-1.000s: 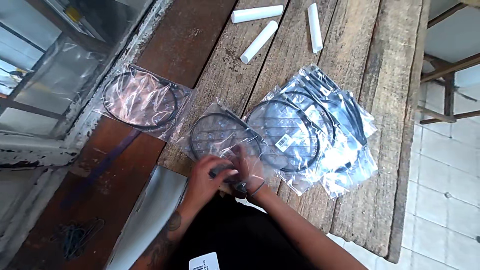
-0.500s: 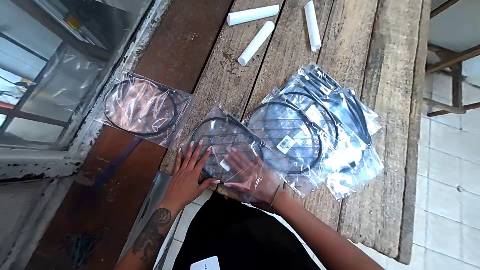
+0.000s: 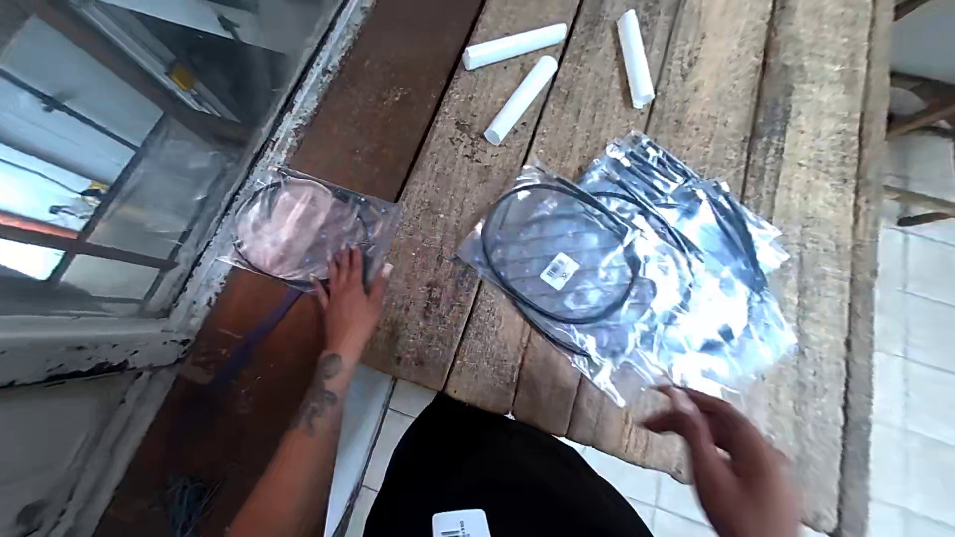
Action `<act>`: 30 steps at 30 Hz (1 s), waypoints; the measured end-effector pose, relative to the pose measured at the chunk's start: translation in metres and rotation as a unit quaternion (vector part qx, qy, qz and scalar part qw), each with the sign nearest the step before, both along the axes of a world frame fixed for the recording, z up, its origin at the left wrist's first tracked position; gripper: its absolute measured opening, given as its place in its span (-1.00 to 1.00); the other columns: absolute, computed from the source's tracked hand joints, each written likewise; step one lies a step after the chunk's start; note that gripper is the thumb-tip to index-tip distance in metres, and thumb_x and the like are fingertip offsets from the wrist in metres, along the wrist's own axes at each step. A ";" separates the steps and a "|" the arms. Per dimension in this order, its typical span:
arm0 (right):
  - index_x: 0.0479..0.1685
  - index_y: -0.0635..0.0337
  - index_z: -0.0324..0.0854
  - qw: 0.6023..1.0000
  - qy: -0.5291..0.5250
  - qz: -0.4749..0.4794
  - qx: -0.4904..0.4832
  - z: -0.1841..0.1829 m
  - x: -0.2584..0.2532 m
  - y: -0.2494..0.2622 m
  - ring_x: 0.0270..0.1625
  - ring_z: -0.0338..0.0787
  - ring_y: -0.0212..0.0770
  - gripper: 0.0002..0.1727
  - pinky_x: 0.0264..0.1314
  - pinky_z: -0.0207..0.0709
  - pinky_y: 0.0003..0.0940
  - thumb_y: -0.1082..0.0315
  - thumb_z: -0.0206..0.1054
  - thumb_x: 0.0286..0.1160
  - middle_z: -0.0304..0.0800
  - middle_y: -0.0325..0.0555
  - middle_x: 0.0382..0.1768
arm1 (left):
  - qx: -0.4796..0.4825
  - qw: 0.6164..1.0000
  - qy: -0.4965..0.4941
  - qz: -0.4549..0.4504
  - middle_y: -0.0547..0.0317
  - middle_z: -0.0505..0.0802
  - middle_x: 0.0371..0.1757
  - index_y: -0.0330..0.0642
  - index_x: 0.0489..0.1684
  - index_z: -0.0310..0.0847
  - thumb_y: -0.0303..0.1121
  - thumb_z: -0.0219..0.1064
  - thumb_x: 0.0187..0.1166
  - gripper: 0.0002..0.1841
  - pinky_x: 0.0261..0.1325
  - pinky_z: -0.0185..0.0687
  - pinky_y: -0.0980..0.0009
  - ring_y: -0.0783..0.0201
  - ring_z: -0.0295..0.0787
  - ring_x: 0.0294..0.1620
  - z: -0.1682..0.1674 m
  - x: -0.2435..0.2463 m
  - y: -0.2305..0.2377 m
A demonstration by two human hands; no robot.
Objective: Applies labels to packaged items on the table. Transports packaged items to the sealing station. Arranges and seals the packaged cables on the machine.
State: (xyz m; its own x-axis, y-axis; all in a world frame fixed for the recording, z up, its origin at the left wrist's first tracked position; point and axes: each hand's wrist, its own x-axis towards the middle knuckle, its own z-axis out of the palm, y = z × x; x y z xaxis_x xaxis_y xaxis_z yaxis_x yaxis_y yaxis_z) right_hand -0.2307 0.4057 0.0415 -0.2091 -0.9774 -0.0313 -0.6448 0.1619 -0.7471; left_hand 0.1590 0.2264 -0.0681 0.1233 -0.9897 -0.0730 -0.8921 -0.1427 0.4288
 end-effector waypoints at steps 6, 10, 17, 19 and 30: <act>-0.15 0.30 0.75 0.853 -0.180 0.485 0.071 0.018 0.113 -0.063 -0.34 0.86 -0.16 -0.50 -0.18 0.73 -0.10 0.04 0.08 0.83 0.83 -0.05 -0.44 | -0.052 0.998 0.034 -0.016 -0.32 0.62 0.56 -0.45 0.49 0.53 -0.14 -0.11 0.92 -0.45 0.75 0.06 -0.31 -0.30 0.42 0.67 0.058 -0.014 -0.005; -0.40 0.36 0.63 0.733 -0.316 0.591 0.116 0.034 0.144 -0.066 -0.53 0.53 -0.20 -0.45 -0.46 0.35 -0.25 0.08 0.03 0.86 0.49 -0.08 -0.64 | -0.085 0.983 0.100 -0.129 -0.09 0.71 0.52 -0.30 0.19 0.78 -0.06 0.07 0.82 -0.51 0.73 0.13 -0.30 -0.19 0.47 0.66 0.071 -0.054 0.067; -0.27 0.40 0.71 0.727 -0.392 0.552 0.115 0.050 0.133 -0.075 -0.30 0.69 -0.44 -0.76 -0.19 0.57 -0.55 0.32 0.44 0.55 0.74 -0.09 -0.38 | -0.070 0.969 0.138 -0.195 0.05 0.56 0.65 0.05 0.49 0.64 0.18 0.55 0.30 -0.27 0.76 0.12 -0.23 -0.11 0.26 0.77 -0.004 -0.072 0.136; -0.27 0.35 0.72 0.770 -0.387 0.502 0.074 0.060 0.126 -0.081 -0.28 0.72 -0.47 -0.79 -0.17 0.63 -0.56 0.32 0.42 0.57 0.76 -0.16 -0.37 | -0.019 0.968 0.163 -0.189 -0.15 0.63 0.51 -0.14 0.25 0.73 -0.37 0.68 0.16 -0.45 0.62 0.29 -0.27 -0.22 0.39 0.65 0.005 -0.083 0.139; -0.20 0.16 0.78 0.950 -0.067 0.244 0.182 -0.043 0.059 -0.074 -0.44 0.84 -0.33 -0.80 -0.24 0.78 -0.25 0.19 0.45 0.56 0.84 -0.25 -0.48 | -0.051 0.975 0.184 -0.118 0.01 0.81 0.09 -0.03 -0.26 0.91 -0.32 0.67 0.28 -0.86 0.34 0.48 -0.25 -0.12 0.66 0.26 -0.001 -0.090 0.138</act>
State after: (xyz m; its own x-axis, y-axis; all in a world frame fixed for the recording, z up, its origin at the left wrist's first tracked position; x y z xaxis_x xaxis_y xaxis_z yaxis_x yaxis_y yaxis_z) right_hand -0.1714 0.3314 -0.0018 0.2950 -0.8762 -0.3812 -0.6127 0.1326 -0.7791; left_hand 0.0694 0.3642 -0.0693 -0.1248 -0.9917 0.0308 -0.6784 0.1080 0.7267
